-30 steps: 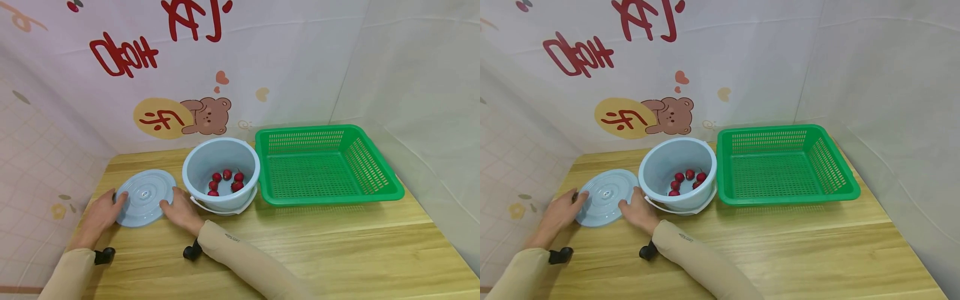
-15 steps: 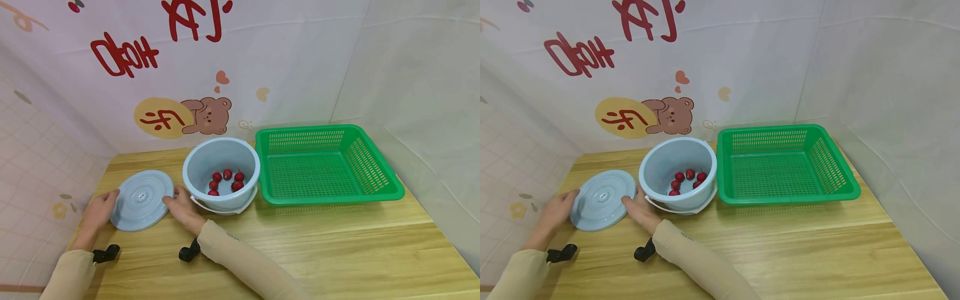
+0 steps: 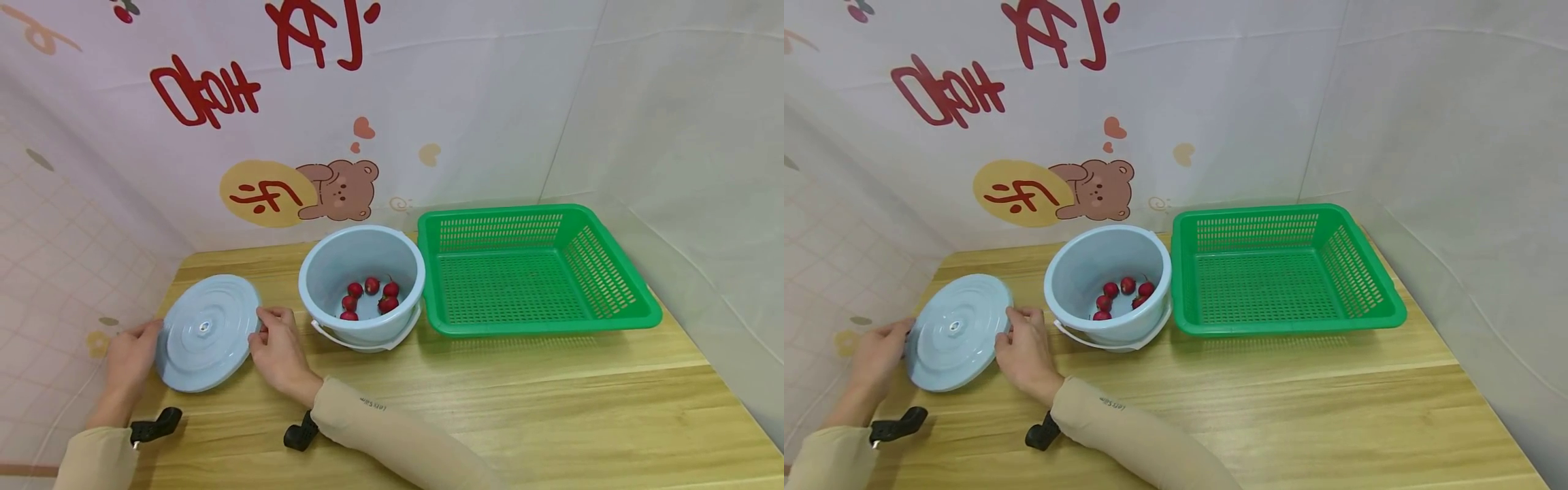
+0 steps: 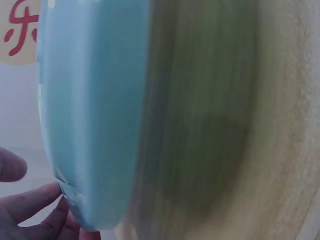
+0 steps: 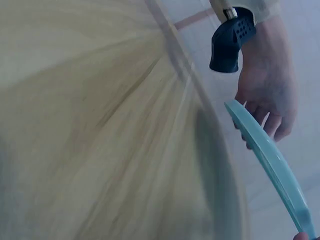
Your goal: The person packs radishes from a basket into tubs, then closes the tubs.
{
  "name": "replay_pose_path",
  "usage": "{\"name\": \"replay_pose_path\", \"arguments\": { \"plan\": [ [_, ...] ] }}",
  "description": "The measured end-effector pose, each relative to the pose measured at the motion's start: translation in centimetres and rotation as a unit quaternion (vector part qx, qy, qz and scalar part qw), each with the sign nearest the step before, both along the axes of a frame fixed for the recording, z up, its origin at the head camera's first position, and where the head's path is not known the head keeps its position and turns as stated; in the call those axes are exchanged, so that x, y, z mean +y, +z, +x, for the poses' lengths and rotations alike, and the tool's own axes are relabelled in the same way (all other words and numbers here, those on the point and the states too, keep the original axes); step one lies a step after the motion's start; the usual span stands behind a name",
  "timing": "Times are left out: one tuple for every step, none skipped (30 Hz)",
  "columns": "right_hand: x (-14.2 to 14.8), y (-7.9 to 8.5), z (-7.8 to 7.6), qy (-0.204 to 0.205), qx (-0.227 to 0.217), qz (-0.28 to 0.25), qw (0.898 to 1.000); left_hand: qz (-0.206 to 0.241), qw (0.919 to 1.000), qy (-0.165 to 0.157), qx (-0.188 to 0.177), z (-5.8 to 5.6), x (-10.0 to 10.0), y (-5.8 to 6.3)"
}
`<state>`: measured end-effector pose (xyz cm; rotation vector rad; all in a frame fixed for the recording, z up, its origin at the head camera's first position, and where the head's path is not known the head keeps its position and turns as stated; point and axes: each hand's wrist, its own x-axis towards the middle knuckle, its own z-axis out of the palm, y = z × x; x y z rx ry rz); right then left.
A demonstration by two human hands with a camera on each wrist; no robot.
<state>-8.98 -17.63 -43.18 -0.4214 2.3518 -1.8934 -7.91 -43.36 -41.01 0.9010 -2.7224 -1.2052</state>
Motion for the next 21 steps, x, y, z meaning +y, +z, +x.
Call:
{"name": "replay_pose_path", "arguments": {
  "plan": [
    [0.0, 0.3, 0.2, 0.001, 0.005, -0.003, 1.000, 0.001, 0.9999, 0.012, 0.009, 0.2, 0.0, 0.1],
    [0.0, 0.6, 0.4, 0.001, 0.009, -0.007, 1.000, 0.004, 0.9996, 0.022, 0.019, 0.3, -0.1, 0.1],
    [0.0, 0.9, 0.6, 0.000, 0.014, -0.013, 1.000, 0.011, 0.9990, 0.031, 0.031, 0.5, -0.1, 0.1],
    [-0.1, 1.2, 0.8, 0.001, 0.016, -0.020, 1.000, 0.021, 0.9978, 0.042, 0.047, 0.6, -0.2, 0.2],
    [-0.1, 1.4, 0.9, 0.001, 0.018, -0.027, 0.999, 0.036, 0.9959, 0.053, 0.063, 0.8, -0.2, 0.3],
    [-0.1, 1.6, 1.0, 0.000, 0.021, -0.033, 0.999, 0.048, 0.9942, 0.059, 0.075, 0.9, -0.3, 0.4],
    [-0.1, 1.8, 1.1, -0.002, 0.024, -0.034, 0.999, 0.061, 0.9918, 0.066, 0.091, 1.1, -0.3, 0.4],
    [-0.1, 1.9, 1.2, -0.004, 0.028, -0.037, 0.999, 0.084, 0.9881, 0.073, 0.106, 1.2, -0.4, 0.5],
    [0.0, 2.0, 1.2, -0.005, 0.032, -0.039, 0.999, 0.110, 0.9828, 0.085, 0.122, 1.3, -0.4, 0.7],
    [0.0, 2.1, 1.3, -0.007, 0.036, -0.040, 0.998, 0.126, 0.9782, 0.095, 0.135, 1.4, -0.3, 0.8],
    [0.0, 2.3, 1.3, -0.008, 0.042, -0.042, 0.998, 0.146, 0.9729, 0.104, 0.146, 1.5, -0.3, 0.9],
    [0.1, 2.4, 1.4, -0.009, 0.046, -0.045, 0.998, 0.162, 0.9675, 0.112, 0.158, 1.6, -0.2, 1.0],
    [0.2, 2.5, 1.5, -0.008, 0.051, -0.046, 0.998, 0.183, 0.9602, 0.122, 0.172, 1.7, -0.2, 1.1],
    [0.3, 2.6, 1.5, -0.006, 0.058, -0.047, 0.997, 0.206, 0.9519, 0.133, 0.184, 1.8, -0.1, 1.3],
    [0.4, 2.8, 1.6, -0.004, 0.064, -0.048, 0.997, 0.223, 0.9448, 0.140, 0.195, 1.9, 0.0, 1.4],
    [0.5, 2.9, 1.7, -0.002, 0.070, -0.049, 0.996, 0.236, 0.9394, 0.144, 0.203, 2.0, 0.1, 1.5],
    [0.7, 3.1, 1.8, 0.001, 0.076, -0.048, 0.996, 0.251, 0.9326, 0.150, 0.212, 2.1, 0.2, 1.6],
    [0.8, 3.3, 1.9, 0.003, 0.082, -0.046, 0.996, 0.261, 0.9276, 0.153, 0.219, 2.2, 0.3, 1.7],
    [0.9, 3.4, 1.9, 0.005, 0.088, -0.044, 0.995, 0.273, 0.9223, 0.155, 0.225, 2.3, 0.5, 1.8],
    [1.1, 3.6, 2.0, 0.007, 0.092, -0.044, 0.995, 0.281, 0.9180, 0.159, 0.231, 2.4, 0.6, 2.0],
    [1.2, 3.7, 2.1, 0.008, 0.095, -0.043, 0.994, 0.287, 0.9150, 0.160, 0.234, 2.4, 0.8, 2.1]
  ]
}}
